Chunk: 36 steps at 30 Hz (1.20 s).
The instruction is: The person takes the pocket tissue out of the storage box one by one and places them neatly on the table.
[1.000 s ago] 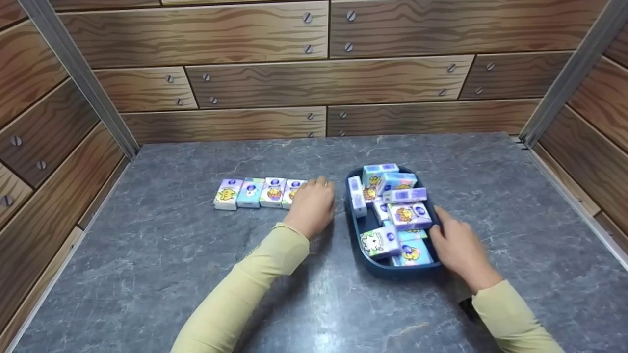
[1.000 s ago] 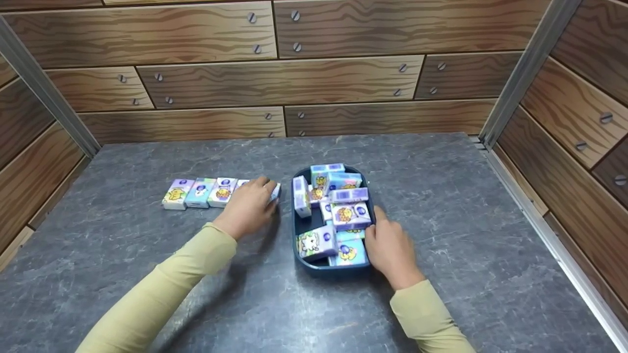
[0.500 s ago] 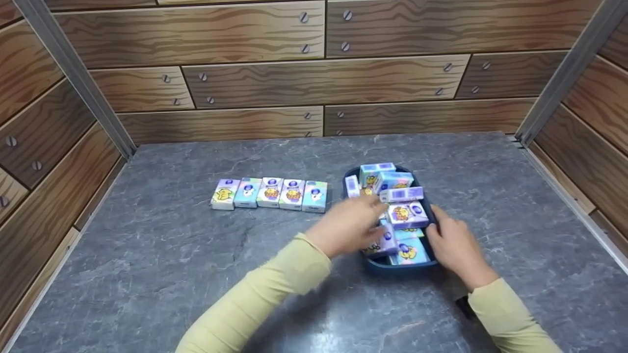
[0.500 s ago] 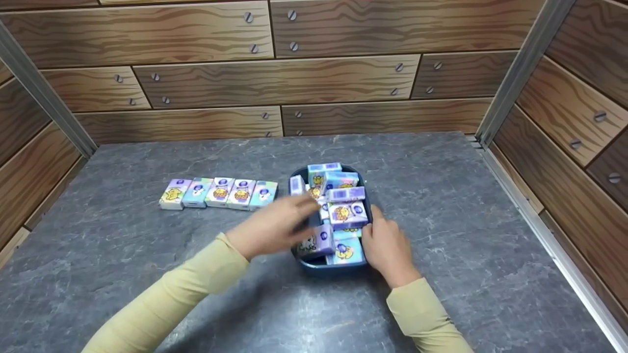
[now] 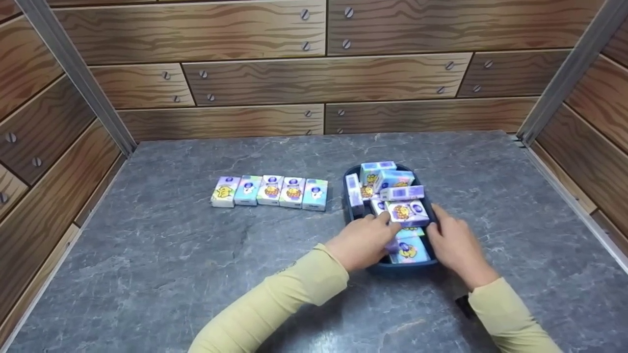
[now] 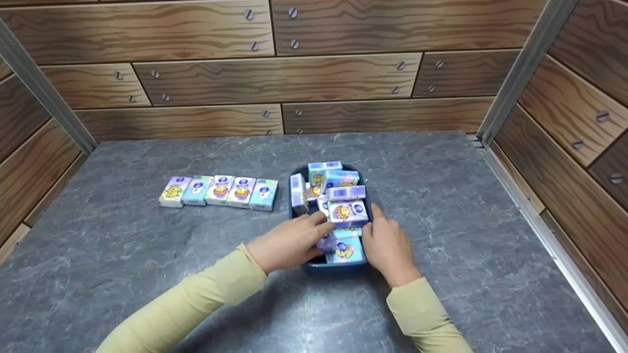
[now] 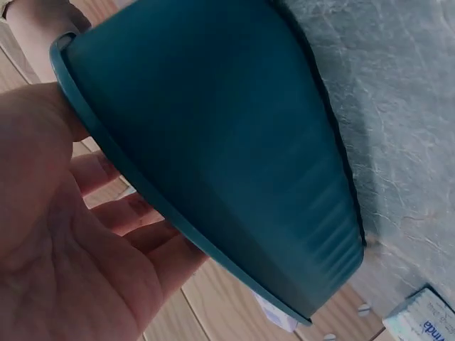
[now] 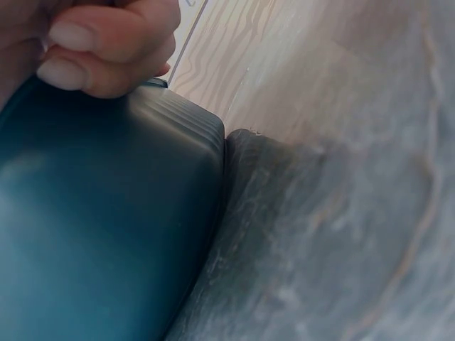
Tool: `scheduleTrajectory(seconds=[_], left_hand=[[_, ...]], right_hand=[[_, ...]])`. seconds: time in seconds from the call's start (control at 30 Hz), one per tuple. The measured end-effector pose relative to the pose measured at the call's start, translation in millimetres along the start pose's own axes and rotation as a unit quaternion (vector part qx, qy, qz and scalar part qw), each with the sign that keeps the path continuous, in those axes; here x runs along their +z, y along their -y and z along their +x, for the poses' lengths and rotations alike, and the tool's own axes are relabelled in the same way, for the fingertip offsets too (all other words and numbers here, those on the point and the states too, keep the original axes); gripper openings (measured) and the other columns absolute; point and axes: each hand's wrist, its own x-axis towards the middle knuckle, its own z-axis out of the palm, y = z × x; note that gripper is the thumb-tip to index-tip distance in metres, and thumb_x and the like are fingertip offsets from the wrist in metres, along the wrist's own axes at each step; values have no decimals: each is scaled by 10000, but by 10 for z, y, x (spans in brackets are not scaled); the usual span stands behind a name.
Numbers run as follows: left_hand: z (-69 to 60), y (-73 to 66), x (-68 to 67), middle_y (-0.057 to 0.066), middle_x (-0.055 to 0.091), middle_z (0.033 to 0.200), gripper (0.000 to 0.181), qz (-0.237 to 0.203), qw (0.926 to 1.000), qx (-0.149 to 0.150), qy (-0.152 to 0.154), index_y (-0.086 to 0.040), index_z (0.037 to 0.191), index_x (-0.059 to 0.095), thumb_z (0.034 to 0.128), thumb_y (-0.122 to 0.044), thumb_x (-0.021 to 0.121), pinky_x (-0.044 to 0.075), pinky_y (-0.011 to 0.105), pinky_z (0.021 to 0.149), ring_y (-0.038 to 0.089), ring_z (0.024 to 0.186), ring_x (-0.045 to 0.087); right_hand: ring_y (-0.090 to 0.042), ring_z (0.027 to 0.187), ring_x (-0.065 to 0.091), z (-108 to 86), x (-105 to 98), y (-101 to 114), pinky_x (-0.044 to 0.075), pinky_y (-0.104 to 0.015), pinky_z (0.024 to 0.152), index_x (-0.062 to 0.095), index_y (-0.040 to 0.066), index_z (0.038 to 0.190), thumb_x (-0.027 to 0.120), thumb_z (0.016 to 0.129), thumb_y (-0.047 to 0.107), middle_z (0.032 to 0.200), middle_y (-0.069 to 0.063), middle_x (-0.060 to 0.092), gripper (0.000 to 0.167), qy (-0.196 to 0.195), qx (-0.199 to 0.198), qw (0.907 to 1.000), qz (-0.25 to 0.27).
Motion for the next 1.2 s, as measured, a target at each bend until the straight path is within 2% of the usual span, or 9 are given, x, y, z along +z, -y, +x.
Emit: scheduleTrajectory(seconds=[0.2, 0.3, 0.43, 0.63, 0.77, 0.9, 1.03, 1.2], left_hand=[[1, 4, -11, 47, 541, 1189, 422, -134, 9998, -79, 111, -159, 1333, 532, 945, -315, 593, 527, 278, 782, 153, 911, 593], [0, 0, -27, 43, 537, 1188, 404, -156, 9999, -21, 13, -159, 1310, 545, 938, -301, 607, 525, 277, 772, 153, 913, 587], [4, -18, -94, 36, 533, 1170, 384, -126, 9992, 160, -350, -146, 1273, 555, 925, -290, 625, 524, 262, 754, 139, 898, 580], [-86, -29, -311, 24, 528, 1136, 359, -357, 9933, 389, -1026, -146, 1235, 568, 909, -277, 639, 511, 228, 756, 103, 891, 548], [-239, 23, -450, 15, 526, 1125, 393, -469, 9855, 429, -1576, -148, 1232, 577, 878, -293, 667, 503, 219, 693, 107, 858, 544], [-441, 147, -509, 15, 533, 1128, 384, -633, 9776, 263, -1990, -149, 1202, 591, 859, -293, 686, 497, 207, 685, 105, 854, 544], [-675, 351, -466, 26, 543, 1095, 337, -918, 9712, -124, -2196, -130, 1151, 605, 848, -243, 702, 499, 218, 711, 104, 856, 535], [-1044, 678, -308, 46, 545, 1092, 320, -1120, 9674, -800, -2127, -132, 1128, 618, 836, -219, 719, 510, 283, 745, 142, 877, 541]], right_hand=[[-472, 1208, 451, 1, 3, 4, 367, -612, 963, 295, -58, 1454, 385, 989, 155, 1352, -342, 423, 520, -22, -13, 10000, -7], [-469, 1203, 457, 0, 10, 2, 375, -611, 953, 298, -63, 1451, 381, 987, 159, 1350, -343, 425, 521, -25, -6, 10000, -29], [-464, 1193, 467, -2, 14, -11, 383, -609, 944, 299, -75, 1445, 371, 989, 164, 1344, -348, 428, 520, -36, -1, 10000, -52], [-465, 1187, 471, 1, -2, -18, 386, -612, 938, 290, -73, 1450, 363, 996, 180, 1347, -352, 422, 525, 41, -16, 10000, -65], [-474, 1188, 465, 9, -9, -3, 383, -615, 940, 281, -72, 1453, 362, 996, 180, 1351, -358, 412, 528, 68, -42, 9999, -62], [-477, 1212, 440, 17, 3, 12, 363, -617, 962, 272, -64, 1460, 364, 997, 178, 1364, -353, 401, 530, 113, -9, 9999, -48], [-480, 1233, 417, 19, 11, 9, 344, -620, 978, 271, -63, 1460, 362, 995, 178, 1376, -350, 389, 532, 112, 22, 9999, -57], [-486, 1241, 403, 4, 8, -6, 334, -625, 984, 264, -76, 1457, 360, 992, 175, 1379, -359, 376, 537, 87, 41, 9999, -34]])
